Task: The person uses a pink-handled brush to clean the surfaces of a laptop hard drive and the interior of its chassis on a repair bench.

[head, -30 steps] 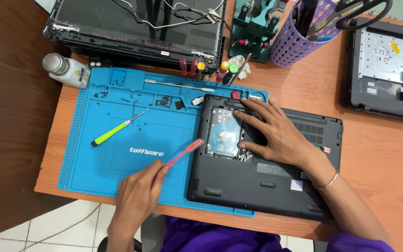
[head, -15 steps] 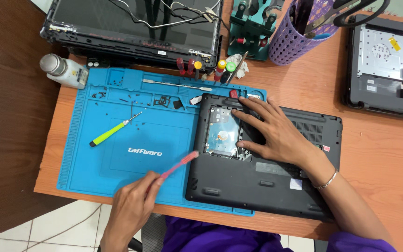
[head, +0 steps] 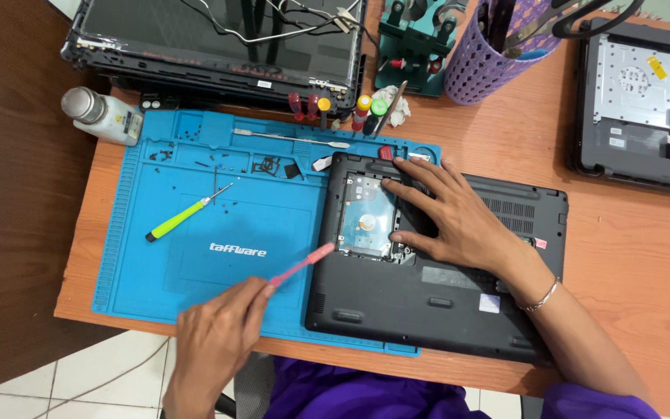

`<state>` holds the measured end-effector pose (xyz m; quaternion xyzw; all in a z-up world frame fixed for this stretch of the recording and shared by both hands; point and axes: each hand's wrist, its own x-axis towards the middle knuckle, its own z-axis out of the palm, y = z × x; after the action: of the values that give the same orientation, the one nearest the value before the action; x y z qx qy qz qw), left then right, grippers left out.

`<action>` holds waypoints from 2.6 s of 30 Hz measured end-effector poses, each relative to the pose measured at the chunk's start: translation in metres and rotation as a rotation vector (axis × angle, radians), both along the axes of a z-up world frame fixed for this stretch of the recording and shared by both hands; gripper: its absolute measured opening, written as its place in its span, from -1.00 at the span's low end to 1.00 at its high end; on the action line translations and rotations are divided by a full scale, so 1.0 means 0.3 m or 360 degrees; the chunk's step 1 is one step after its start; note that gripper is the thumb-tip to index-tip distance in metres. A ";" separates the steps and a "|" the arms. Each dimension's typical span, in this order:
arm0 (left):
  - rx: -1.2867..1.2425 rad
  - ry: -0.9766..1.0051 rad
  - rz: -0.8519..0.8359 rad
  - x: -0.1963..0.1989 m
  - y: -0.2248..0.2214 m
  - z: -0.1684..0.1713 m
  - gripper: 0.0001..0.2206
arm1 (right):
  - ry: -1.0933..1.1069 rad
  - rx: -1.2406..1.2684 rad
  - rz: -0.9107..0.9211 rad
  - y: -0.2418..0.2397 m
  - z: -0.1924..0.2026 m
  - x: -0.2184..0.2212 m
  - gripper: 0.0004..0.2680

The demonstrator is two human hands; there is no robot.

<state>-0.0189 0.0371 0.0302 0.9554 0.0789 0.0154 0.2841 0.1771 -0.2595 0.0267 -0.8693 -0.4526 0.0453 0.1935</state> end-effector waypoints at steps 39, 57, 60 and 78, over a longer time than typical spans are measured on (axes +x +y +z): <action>0.0046 0.0307 -0.0015 0.123 0.076 0.055 -0.82 | -0.0017 0.0046 0.0022 0.000 0.003 -0.001 -0.46; -0.0038 0.0445 -0.0312 0.191 0.051 0.050 -0.81 | -0.0047 0.0026 0.0021 0.000 -0.005 0.000 -0.44; 0.0008 0.0559 -0.0218 0.216 0.050 0.035 -0.79 | -0.0013 0.0011 0.0012 -0.005 -0.005 0.000 -0.45; -0.0126 0.0356 -0.0699 0.318 0.030 0.045 -0.75 | -0.0003 -0.0047 -0.0045 -0.044 -0.006 -0.014 -0.44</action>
<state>0.0765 0.0461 0.0435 0.9335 -0.0991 -0.1558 0.3074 0.1730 -0.2725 0.0248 -0.8785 -0.4396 0.0485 0.1809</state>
